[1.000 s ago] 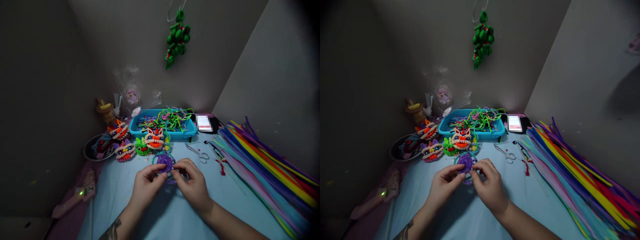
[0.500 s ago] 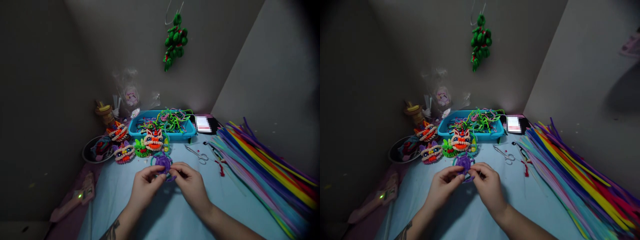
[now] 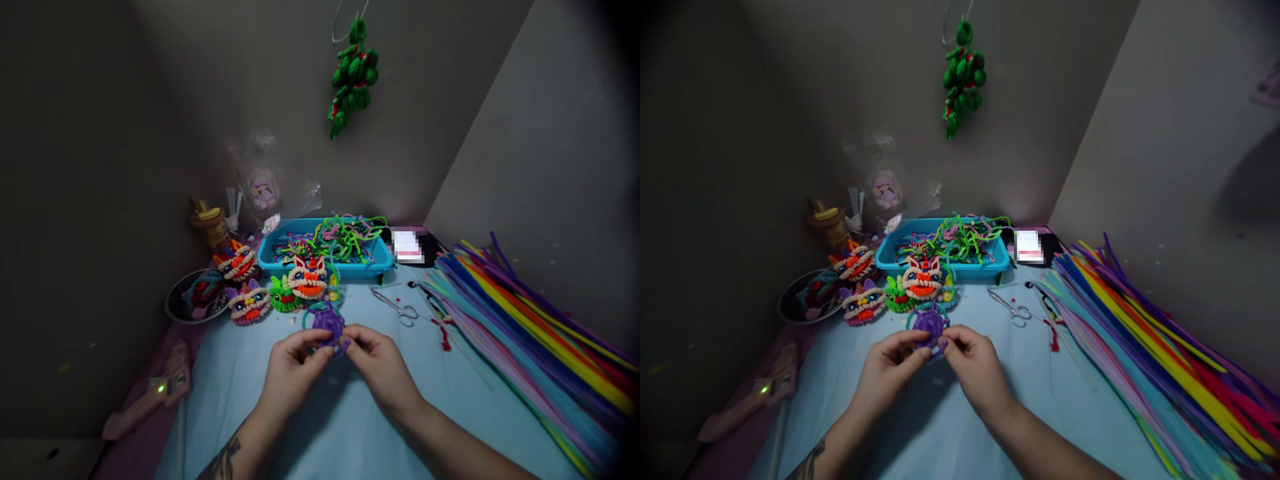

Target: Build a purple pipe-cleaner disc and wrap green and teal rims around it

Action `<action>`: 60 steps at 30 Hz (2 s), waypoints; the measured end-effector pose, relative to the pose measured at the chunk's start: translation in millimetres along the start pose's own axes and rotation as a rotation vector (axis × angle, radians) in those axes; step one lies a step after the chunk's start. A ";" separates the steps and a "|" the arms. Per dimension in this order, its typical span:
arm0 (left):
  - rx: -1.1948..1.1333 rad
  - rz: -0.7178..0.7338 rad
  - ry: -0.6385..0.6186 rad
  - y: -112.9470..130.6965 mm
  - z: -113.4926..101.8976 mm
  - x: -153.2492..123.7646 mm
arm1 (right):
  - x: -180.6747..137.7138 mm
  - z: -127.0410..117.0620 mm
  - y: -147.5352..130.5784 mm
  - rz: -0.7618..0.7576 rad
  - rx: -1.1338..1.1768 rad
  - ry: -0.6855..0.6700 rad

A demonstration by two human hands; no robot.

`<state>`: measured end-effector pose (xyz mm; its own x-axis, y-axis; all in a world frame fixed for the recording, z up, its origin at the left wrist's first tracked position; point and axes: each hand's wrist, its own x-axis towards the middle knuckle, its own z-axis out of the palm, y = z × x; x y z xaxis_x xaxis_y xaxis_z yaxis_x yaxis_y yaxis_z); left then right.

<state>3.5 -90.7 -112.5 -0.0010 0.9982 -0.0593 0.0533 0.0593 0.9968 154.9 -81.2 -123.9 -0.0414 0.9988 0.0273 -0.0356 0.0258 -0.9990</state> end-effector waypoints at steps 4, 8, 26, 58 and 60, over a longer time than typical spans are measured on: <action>-0.012 -0.016 0.005 -0.9 -0.2 1.3 | 0.3 -1.2 0.8 -0.003 -0.012 -0.063; -0.055 -0.022 0.026 -0.8 0.4 3.4 | 0.9 -2.7 -2.9 -0.106 -0.057 -0.074; 0.138 0.095 0.035 5.8 2.0 -2.5 | 0.9 -1.8 3.0 -0.181 -0.135 0.062; -0.094 -0.047 0.237 3.3 -6.9 12.8 | -2.5 -25.4 -25.3 -0.261 0.405 -0.137; -0.153 -0.058 0.241 4.9 -7.0 12.9 | -0.4 -24.9 -23.3 -0.238 0.396 -0.166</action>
<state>-3.2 -77.5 -108.1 -0.2383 0.9637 -0.1203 -0.1046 0.0977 0.9897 180.6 -81.1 -101.5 -0.1431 0.9461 0.2906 -0.4389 0.2025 -0.8754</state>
